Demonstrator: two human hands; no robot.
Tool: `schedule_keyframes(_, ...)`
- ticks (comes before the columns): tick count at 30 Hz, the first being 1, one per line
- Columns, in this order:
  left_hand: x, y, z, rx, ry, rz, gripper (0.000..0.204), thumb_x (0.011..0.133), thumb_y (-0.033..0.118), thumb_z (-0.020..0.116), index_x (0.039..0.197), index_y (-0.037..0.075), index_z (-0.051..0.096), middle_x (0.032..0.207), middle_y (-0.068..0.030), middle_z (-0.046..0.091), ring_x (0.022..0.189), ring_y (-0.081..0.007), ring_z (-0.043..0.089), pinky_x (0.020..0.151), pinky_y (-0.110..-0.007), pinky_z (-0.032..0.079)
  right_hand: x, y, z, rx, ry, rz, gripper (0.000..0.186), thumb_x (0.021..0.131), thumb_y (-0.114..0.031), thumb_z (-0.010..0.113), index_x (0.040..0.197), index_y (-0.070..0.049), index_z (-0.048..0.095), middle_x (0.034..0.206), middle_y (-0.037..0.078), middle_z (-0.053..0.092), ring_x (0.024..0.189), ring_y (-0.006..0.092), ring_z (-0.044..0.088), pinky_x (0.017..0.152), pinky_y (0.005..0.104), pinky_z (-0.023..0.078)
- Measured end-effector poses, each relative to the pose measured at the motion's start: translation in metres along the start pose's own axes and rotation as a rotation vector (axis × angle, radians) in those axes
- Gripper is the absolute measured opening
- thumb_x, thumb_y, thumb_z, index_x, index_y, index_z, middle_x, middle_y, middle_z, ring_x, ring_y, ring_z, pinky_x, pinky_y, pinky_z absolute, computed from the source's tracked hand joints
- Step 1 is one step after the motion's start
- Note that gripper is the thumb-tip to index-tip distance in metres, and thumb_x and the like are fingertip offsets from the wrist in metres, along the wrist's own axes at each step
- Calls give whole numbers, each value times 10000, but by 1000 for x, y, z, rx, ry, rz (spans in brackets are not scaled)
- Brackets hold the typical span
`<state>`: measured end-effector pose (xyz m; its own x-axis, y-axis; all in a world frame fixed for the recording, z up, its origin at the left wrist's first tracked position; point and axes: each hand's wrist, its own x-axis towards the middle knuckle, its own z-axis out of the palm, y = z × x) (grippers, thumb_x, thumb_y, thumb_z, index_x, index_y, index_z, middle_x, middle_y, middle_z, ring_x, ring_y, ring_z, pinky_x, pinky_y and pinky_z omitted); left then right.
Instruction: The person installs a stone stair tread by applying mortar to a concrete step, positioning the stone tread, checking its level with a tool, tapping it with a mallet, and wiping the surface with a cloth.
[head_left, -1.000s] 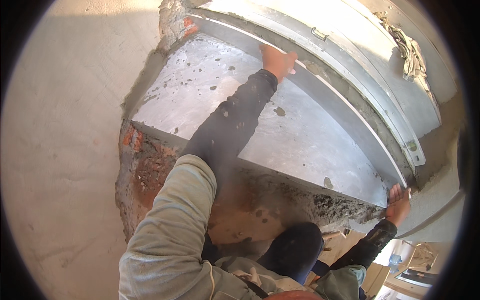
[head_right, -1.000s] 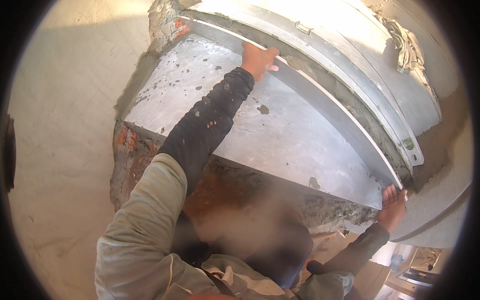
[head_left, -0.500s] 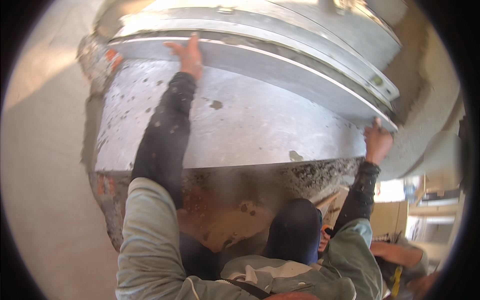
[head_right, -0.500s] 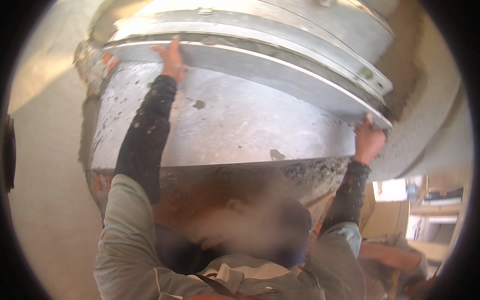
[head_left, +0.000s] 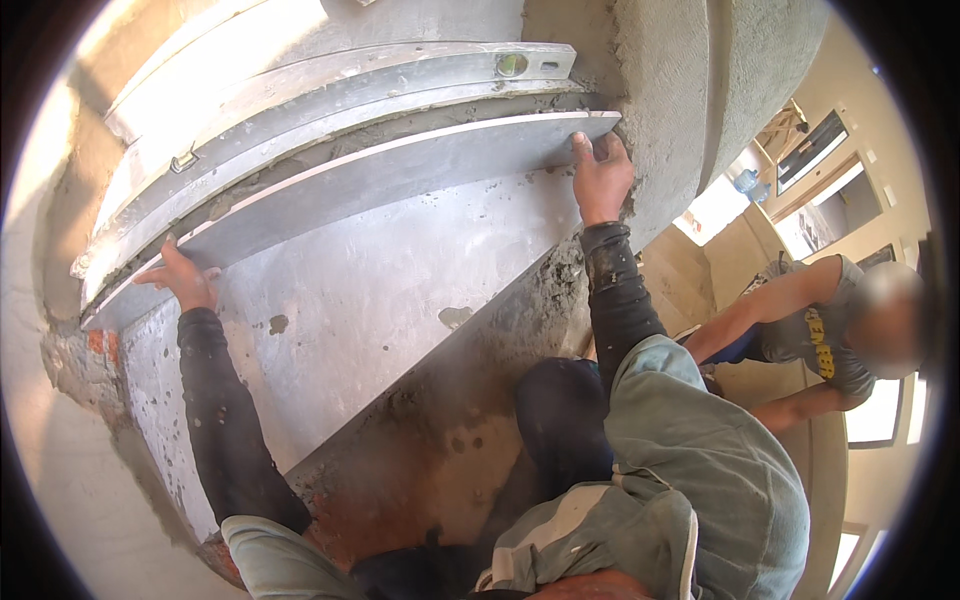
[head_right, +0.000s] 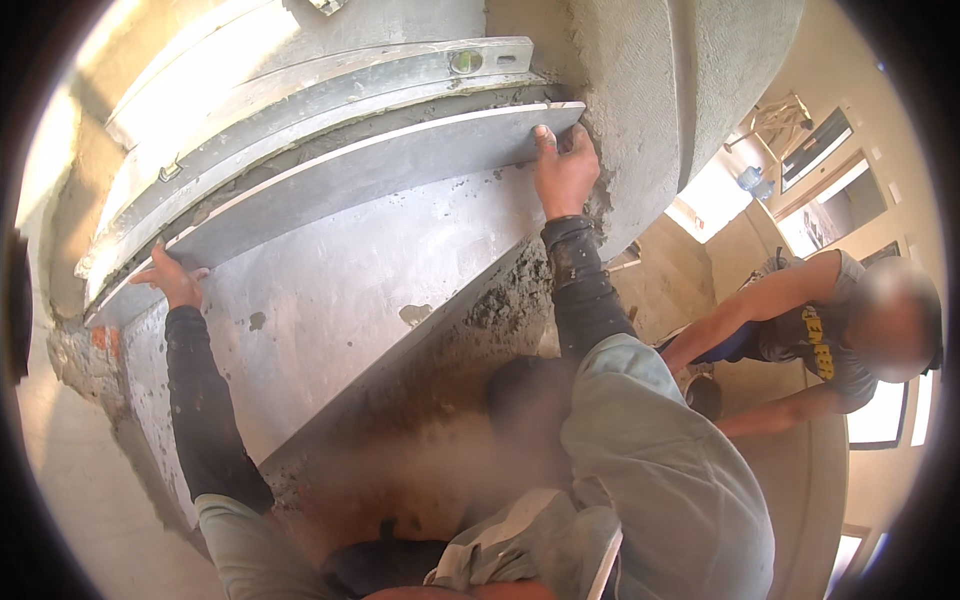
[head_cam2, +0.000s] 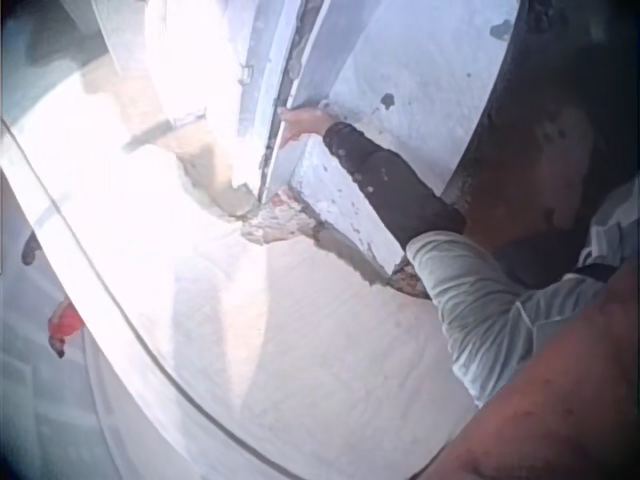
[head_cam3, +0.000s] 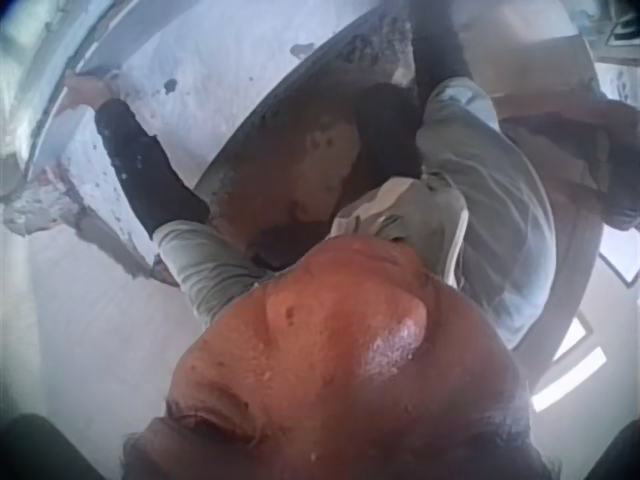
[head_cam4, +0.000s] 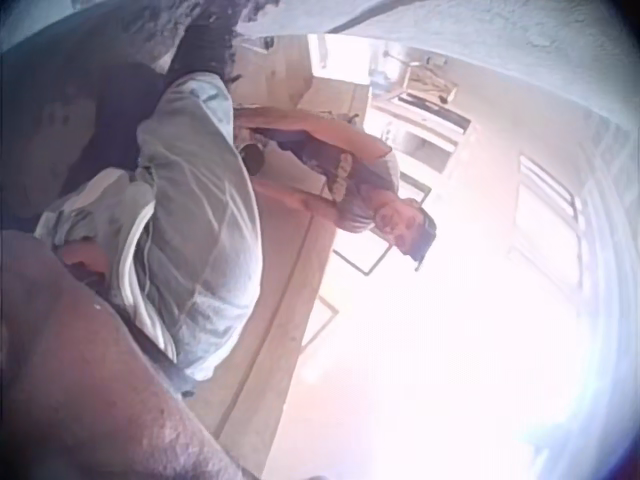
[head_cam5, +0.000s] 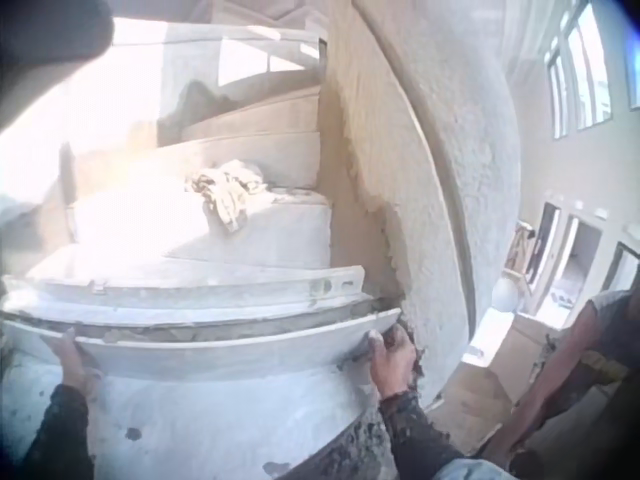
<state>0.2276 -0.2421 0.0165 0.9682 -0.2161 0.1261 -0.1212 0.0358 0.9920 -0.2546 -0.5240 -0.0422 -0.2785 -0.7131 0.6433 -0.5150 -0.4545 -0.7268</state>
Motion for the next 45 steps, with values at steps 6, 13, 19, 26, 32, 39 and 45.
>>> schedule_keyframes(6, 4, 12, -12, 14, -20, -43, 1257, 888, 568, 628, 1503, 203, -407, 1640, -191, -302, 1506, -432, 170, 903, -678, 492, 18, -19, -3, -239, -188, -98, 529, 871, -450, 773, 828, 68, 675, 748, 291, 641, 746, 479, 646, 656, 489, 501)
schedule_keyframes(13, 0, 11, -9, 43, -45, -59, 1303, 882, 627, 669, 1506, 217, -399, 1636, -206, -302, 1529, -447, 105, 913, -710, 478, 28, -21, 5, -300, -227, -91, 467, 893, -383, 737, 742, 52, 662, 728, 293, 628, 741, 494, 645, 647, 525, 506)
schedule_keyframes(19, 18, -2, -23, 179, -113, -12, 1329, 869, 675, 655, 1506, 158, -391, 1627, -266, -278, 1523, -463, 125, 866, -657, 530, 38, -8, 10, -326, -169, -182, 494, 893, -430, 739, 717, 31, 711, 690, 271, 647, 701, 469, 672, 645, 506, 539)
schedule_keyframes(26, 32, 14, -42, 283, -112, -75, 1369, 831, 660, 696, 1530, 114, -347, 1628, -295, -245, 1493, -510, 176, 862, -667, 520, 14, -78, -27, -279, -241, -291, 337, 878, -349, 772, 785, -27, 734, 669, 168, 673, 630, 376, 684, 593, 442, 548)
schedule_keyframes(32, 32, 10, -39, 282, -155, -135, 1387, 817, 680, 704, 1530, 115, -344, 1631, -296, -232, 1485, -544, 158, 892, -756, 462, -24, -186, 17, 608, -78, -1184, 156, 831, -173, 753, 760, -93, 638, 715, 65, 609, 675, 248, 628, 581, 354, 498)
schedule_keyframes(39, 18, 34, -21, 331, -133, -146, 1369, 841, 656, 699, 1511, 132, -374, 1627, -292, -250, 1469, -597, 129, 889, -763, 470, 1, -193, 112, 377, -239, -1368, 219, 831, -267, 754, 820, -110, 602, 824, 53, 565, 798, 253, 553, 737, 397, 434)
schedule_keyframes(45, 18, 34, -36, 301, -143, -167, 1352, 866, 615, 694, 1487, 126, -404, 1625, -305, -239, 1443, -629, 176, 861, -756, 495, -26, -202, 100, 310, -237, -1304, 293, 852, -369, 728, 854, -110, 592, 851, 54, 553, 820, 260, 532, 759, 403, 389)
